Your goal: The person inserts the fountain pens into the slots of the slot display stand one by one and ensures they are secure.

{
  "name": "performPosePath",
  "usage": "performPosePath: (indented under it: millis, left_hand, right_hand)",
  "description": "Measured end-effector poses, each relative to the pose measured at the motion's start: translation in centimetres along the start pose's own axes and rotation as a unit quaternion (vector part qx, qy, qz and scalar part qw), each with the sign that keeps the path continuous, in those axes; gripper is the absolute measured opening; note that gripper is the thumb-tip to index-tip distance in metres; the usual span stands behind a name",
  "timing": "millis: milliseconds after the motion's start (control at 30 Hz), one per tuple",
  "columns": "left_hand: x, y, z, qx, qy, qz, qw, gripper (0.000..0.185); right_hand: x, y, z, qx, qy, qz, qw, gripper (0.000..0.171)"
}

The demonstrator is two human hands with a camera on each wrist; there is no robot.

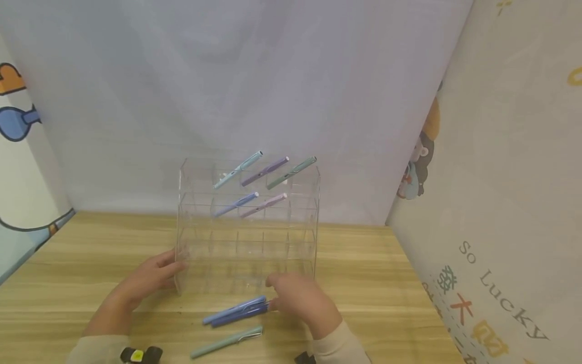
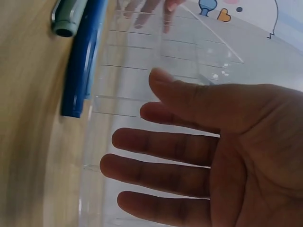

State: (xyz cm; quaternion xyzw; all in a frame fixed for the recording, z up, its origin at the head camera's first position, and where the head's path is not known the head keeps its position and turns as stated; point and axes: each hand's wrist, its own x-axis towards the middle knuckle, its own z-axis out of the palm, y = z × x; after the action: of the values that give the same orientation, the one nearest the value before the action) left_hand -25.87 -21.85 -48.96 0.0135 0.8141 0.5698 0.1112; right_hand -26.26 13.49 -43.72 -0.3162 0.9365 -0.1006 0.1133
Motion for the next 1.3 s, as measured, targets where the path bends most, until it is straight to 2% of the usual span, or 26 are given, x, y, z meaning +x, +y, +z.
performPosePath:
  millis: [200,433,767,1300]
  left_hand:
    - [0.0,0.0,0.0,0.002,0.0,0.0,1.0,0.081]
    - [0.0,0.0,0.1,0.005,0.004,0.003,1.0,0.081]
    - [0.0,0.2,0.2,0.001,-0.001,0.007,1.0,0.077]
    - [-0.1,0.2,0.1,-0.004,0.001,-0.004,1.0,0.078]
  right_hand:
    - [0.8,-0.3,1.3,-0.062,0.026,0.001,0.998,0.037]
    - [1.2,-0.5,2.6,-0.16,0.05,-0.024,0.986,0.028]
    - [1.5,-0.6,3.3,-0.144,0.033,-0.004,0.989,0.024]
    - [2.4,-0.3,4.4,-0.184,0.074,-0.023,0.98,0.019]
